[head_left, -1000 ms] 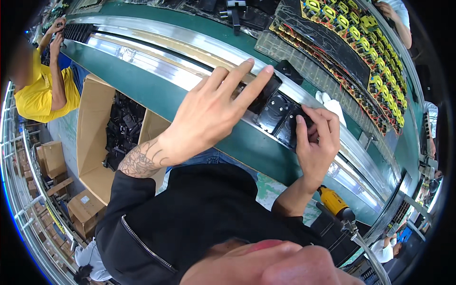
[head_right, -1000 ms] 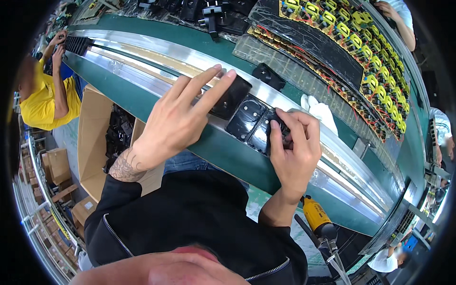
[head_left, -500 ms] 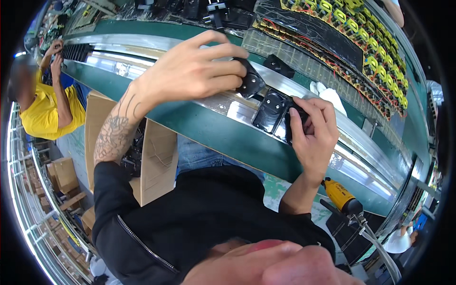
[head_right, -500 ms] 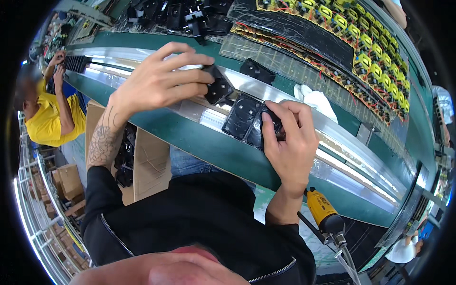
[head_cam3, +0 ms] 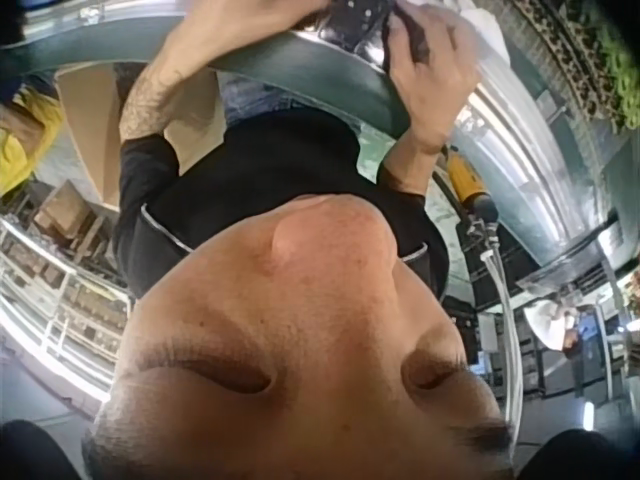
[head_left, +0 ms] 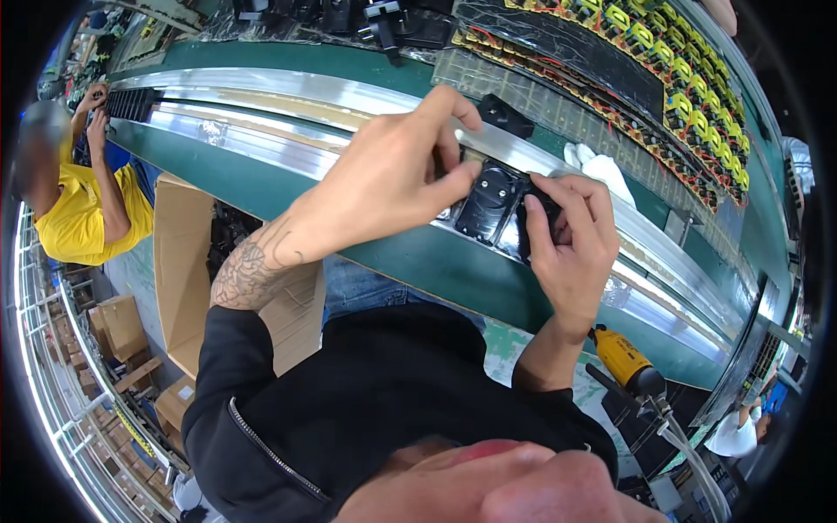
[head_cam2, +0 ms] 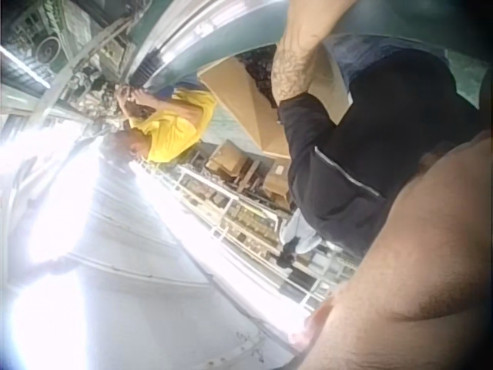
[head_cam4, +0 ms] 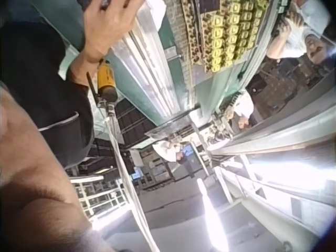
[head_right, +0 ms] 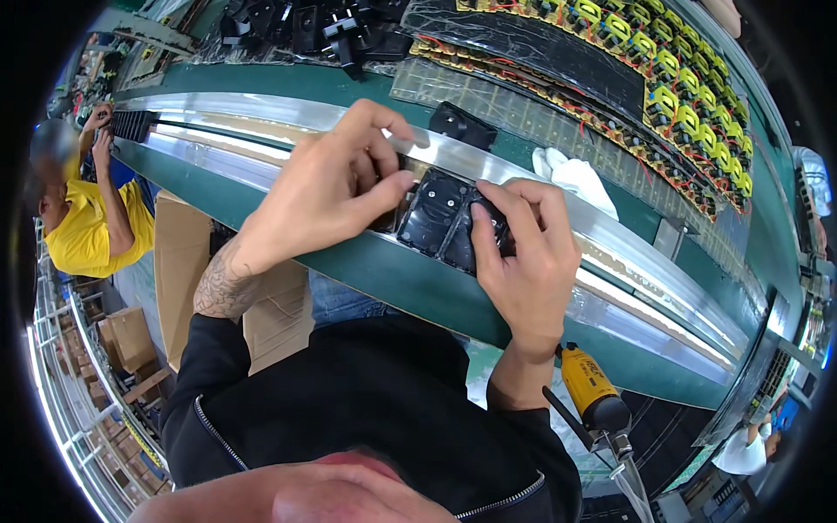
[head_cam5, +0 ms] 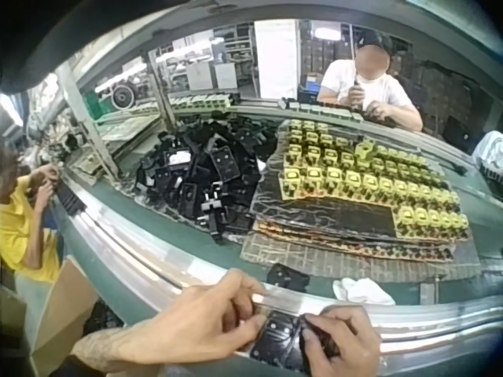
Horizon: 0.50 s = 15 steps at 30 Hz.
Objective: Assemble electronic components onto a base and secure them using an electric screwdriver on a production line.
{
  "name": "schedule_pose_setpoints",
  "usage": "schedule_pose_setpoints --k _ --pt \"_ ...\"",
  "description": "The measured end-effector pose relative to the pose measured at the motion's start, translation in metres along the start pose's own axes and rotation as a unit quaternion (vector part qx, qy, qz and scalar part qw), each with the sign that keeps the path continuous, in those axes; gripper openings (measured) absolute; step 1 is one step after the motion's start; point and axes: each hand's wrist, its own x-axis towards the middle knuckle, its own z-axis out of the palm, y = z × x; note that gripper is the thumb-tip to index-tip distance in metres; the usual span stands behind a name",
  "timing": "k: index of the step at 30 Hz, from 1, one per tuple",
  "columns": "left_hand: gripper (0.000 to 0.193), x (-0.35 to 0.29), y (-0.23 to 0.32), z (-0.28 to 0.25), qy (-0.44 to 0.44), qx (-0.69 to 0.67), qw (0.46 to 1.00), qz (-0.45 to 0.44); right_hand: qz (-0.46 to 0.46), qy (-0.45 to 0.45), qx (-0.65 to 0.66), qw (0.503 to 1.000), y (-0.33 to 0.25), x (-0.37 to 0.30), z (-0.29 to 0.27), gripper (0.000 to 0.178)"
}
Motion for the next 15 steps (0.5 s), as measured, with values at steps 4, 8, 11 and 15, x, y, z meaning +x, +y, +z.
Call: schedule_pose_setpoints --k 4,8,11,15 --pt "0.009 0.023 0.003 -0.013 0.083 0.12 0.971 0.188 -0.003 -0.003 -0.014 1.0 0.0 -0.001 0.001 0.022" --pt "0.013 0.087 -0.001 -0.017 -0.068 0.405 0.844 0.344 0.006 0.002 -0.001 1.0 -0.004 0.0 0.0 0.021" --pt "0.015 0.104 0.0 -0.004 -0.094 0.43 0.875 0.201 0.015 -0.01 -0.001 1.0 -0.007 -0.001 -0.001 0.021" --pt "0.014 0.106 -0.025 -0.001 -0.11 0.316 0.938 0.094 0.029 -0.008 0.002 1.0 -0.011 0.007 0.003 0.022"
